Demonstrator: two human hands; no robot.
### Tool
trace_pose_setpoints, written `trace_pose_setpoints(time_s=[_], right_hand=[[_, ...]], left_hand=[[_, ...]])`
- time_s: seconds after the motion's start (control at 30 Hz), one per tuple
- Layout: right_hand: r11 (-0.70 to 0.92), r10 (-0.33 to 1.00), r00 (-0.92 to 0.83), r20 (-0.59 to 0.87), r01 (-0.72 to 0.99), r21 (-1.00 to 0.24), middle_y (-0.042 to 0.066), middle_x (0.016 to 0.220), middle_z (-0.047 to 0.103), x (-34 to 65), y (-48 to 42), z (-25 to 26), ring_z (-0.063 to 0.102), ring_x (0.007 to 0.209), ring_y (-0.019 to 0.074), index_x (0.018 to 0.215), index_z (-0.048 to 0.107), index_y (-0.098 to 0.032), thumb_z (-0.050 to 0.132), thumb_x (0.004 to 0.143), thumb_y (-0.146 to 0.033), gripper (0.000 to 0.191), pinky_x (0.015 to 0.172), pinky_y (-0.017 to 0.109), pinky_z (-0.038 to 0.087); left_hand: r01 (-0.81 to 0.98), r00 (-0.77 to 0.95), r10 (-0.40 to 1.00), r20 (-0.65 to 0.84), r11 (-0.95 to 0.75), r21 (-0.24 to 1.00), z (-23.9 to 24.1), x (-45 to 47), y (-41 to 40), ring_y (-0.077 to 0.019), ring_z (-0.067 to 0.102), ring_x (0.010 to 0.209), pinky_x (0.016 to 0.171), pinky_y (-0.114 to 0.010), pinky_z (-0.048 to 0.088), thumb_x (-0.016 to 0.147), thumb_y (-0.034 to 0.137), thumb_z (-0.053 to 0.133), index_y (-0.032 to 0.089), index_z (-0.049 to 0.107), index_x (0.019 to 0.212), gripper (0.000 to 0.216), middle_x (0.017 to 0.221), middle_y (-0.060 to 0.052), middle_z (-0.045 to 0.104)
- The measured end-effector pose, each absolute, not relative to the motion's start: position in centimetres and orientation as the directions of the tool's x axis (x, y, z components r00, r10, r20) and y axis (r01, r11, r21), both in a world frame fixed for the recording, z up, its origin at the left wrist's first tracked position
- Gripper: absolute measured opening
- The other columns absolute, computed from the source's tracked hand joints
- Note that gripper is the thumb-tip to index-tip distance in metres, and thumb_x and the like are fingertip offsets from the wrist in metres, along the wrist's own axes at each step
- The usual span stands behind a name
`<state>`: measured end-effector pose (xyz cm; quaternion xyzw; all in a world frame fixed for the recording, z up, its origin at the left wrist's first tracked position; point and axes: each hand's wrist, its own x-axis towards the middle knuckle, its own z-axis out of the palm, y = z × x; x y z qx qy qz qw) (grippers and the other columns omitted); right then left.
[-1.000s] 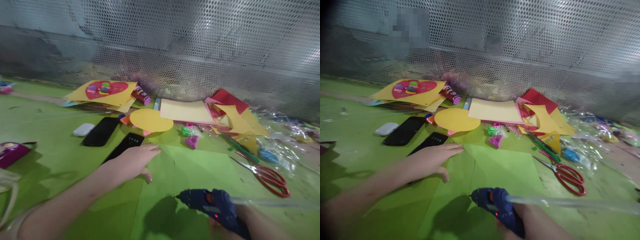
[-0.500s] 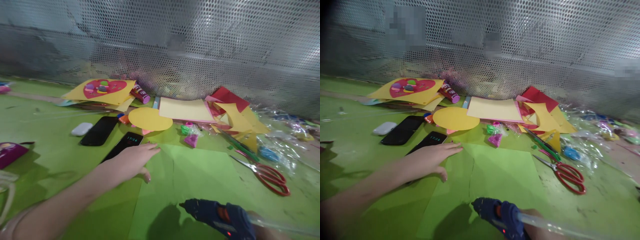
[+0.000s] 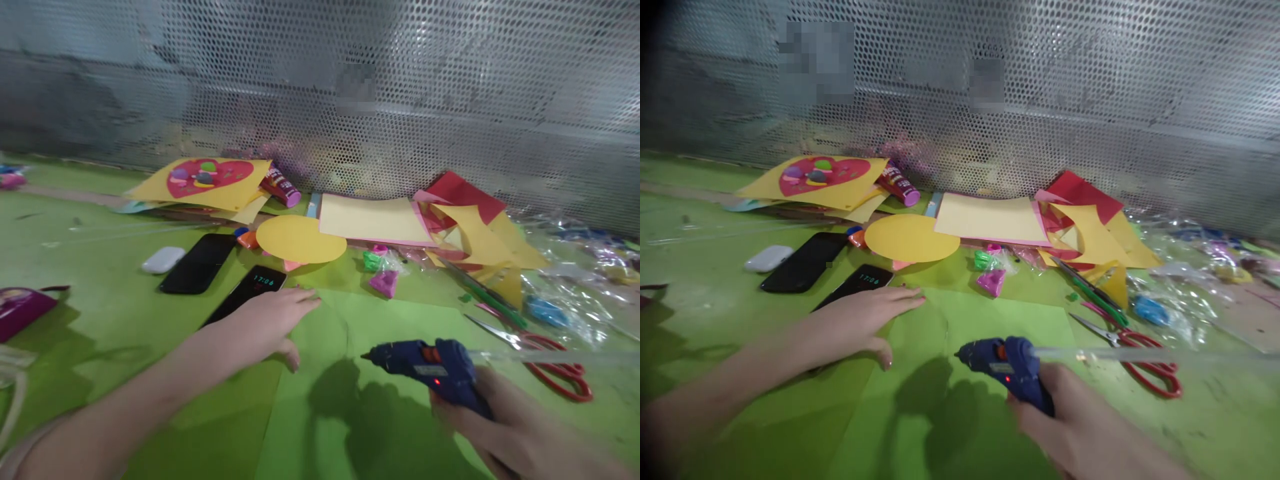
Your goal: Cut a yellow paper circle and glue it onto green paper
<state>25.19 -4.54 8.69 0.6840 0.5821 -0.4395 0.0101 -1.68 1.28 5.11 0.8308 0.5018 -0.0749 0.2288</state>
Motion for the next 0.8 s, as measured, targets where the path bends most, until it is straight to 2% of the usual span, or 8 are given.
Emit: trace_pose_setpoints(time_s=[0.1,0.2,0.27,0.37,0.43,0.5,0.63,0.8], right_hand=[[-0.302,0.744,-0.131,-0.655,0.809,-0.505,-0.009,0.039,0.035,25.1,-3.0,9.4,0.036,0.031,0.006,0.082,0.052,-0.015,0.046,0.075,-0.04,0.027,0.034,0.015,0.034],[-0.281,0.684,-0.202,-0.701,0.813,-0.509,-0.01,0.036,0.036,25.1,-1.9,10.4,0.039,0.031,0.0067,0.083,0.051,-0.015,0.047,0.075,-0.035,0.022,0.035,0.015,0.037],[-0.271,0.672,-0.229,-0.704,0.809,-0.522,-0.01,0.036,0.037,25.1,-1.5,10.7,0.04,0.03,0.0069,0.085,0.05,-0.015,0.046,0.076,-0.033,0.02,0.034,0.015,0.037],[-0.246,0.703,-0.242,-0.669,0.8,-0.547,-0.01,0.038,0.038,25.2,-1.4,10.5,0.04,0.03,0.0057,0.083,0.049,-0.016,0.043,0.078,-0.032,0.018,0.032,0.013,0.035],[-0.223,0.728,-0.248,-0.64,0.796,-0.563,-0.009,0.039,0.038,25.3,-1.4,10.2,0.04,0.029,0.005,0.083,0.049,-0.015,0.041,0.08,-0.032,0.018,0.031,0.012,0.034],[-0.2,0.747,-0.251,-0.615,0.798,-0.569,-0.009,0.039,0.04,25.4,-1.4,10.1,0.04,0.029,0.0046,0.083,0.049,-0.016,0.042,0.08,-0.031,0.017,0.03,0.012,0.033],[-0.2,0.75,-0.246,-0.614,0.801,-0.565,-0.009,0.038,0.039,25.6,-1.6,10.4,0.04,0.029,0.0054,0.081,0.049,-0.016,0.042,0.08,-0.031,0.017,0.03,0.013,0.034],[-0.196,0.746,-0.251,-0.617,0.802,-0.564,-0.007,0.045,0.042,26.0,-1.8,10.5,0.041,0.03,0.0044,0.081,0.049,-0.016,0.041,0.08,-0.028,0.015,0.03,0.012,0.034]], left_hand=[[0.867,0.485,0.833,-0.267,-0.418,0.271,5.7,-1.6,1.6,-0.0273,0.037,0.12,0.096,-0.038,0.031,0.067,0.041,0.064,0.021,0.044,0.124,0.063,0.132,-0.008,0.042],[0.851,0.466,0.885,0.005,-0.449,0.272,8.0,-0.1,1.7,-0.0225,0.047,0.111,0.092,-0.034,0.036,0.082,0.041,0.047,0.02,0.052,0.116,0.04,0.12,-0.005,0.055],[0.782,0.476,0.849,0.229,-0.528,0.331,10.4,1.7,1.7,-0.0195,0.052,0.104,0.09,-0.031,0.038,0.085,0.04,0.041,0.018,0.053,0.114,0.038,0.113,-0.004,0.059],[0.563,0.541,0.708,0.454,-0.706,0.429,13.7,4.9,1.6,-0.015,0.055,0.096,0.083,-0.024,0.041,0.083,0.038,0.047,0.02,0.056,0.108,0.033,0.105,0.002,0.062],[0.427,0.592,0.639,0.49,-0.765,0.482,15.1,6.7,1.7,-0.0127,0.055,0.096,0.083,-0.021,0.041,0.082,0.036,0.048,0.018,0.058,0.104,0.03,0.103,0.003,0.062],[0.362,0.639,0.611,0.466,-0.774,0.519,15.7,7.8,1.8,-0.0122,0.055,0.094,0.079,-0.019,0.043,0.081,0.036,0.05,0.016,0.061,0.099,0.029,0.103,0.003,0.062],[0.316,0.693,0.576,0.434,-0.783,0.536,15.5,8.6,2.0,-0.0118,0.056,0.092,0.071,-0.019,0.044,0.079,0.035,0.054,0.017,0.065,0.09,0.024,0.106,0.002,0.061],[0.306,0.697,0.583,0.418,-0.769,0.562,15.1,9.2,1.9,-0.0117,0.056,0.089,0.068,-0.019,0.043,0.08,0.031,0.054,0.015,0.064,0.094,0.023,0.099,0.0,0.063]])
